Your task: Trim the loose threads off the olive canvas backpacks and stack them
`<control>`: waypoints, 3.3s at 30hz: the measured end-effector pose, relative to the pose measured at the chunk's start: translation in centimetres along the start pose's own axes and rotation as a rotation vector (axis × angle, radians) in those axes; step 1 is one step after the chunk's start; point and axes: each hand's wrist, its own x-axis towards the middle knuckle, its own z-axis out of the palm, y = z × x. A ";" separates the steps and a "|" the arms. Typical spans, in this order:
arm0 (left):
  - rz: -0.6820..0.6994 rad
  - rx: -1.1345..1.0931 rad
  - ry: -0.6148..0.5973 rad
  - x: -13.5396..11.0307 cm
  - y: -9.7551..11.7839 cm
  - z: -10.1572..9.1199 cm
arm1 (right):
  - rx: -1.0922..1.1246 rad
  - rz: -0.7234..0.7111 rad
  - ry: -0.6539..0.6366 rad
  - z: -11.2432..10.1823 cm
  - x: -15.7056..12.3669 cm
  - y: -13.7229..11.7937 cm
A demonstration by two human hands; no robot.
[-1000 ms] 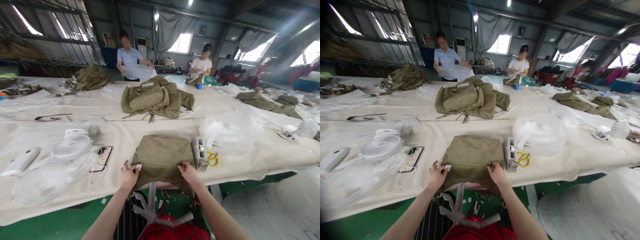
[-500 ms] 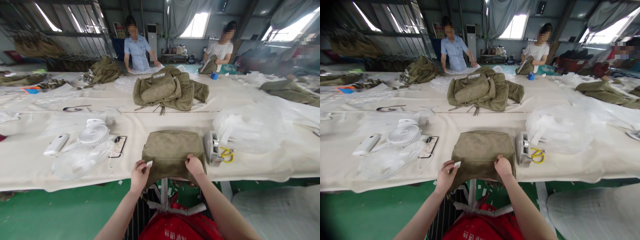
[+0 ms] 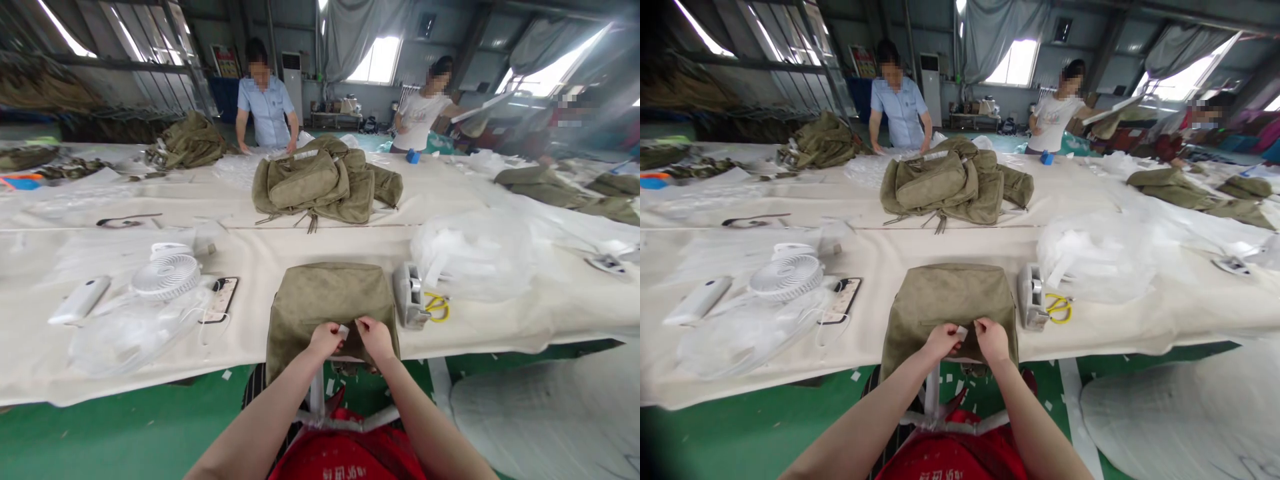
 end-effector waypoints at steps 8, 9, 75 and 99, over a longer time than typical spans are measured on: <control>0.008 0.070 -0.024 1.7 0.5 2.6 | 0.049 0.045 0.029 0.3 -1.3 0.6; 0.019 0.083 -0.019 1.9 0.4 2.7 | 0.036 0.039 0.027 0.4 -1.4 0.5; 0.841 1.002 0.252 -0.4 -0.7 0.8 | 1.218 0.655 -0.305 3.2 0.9 1.2; 0.003 -0.160 -0.009 2.5 0.5 1.0 | 0.472 0.227 0.222 -4.4 -0.2 4.0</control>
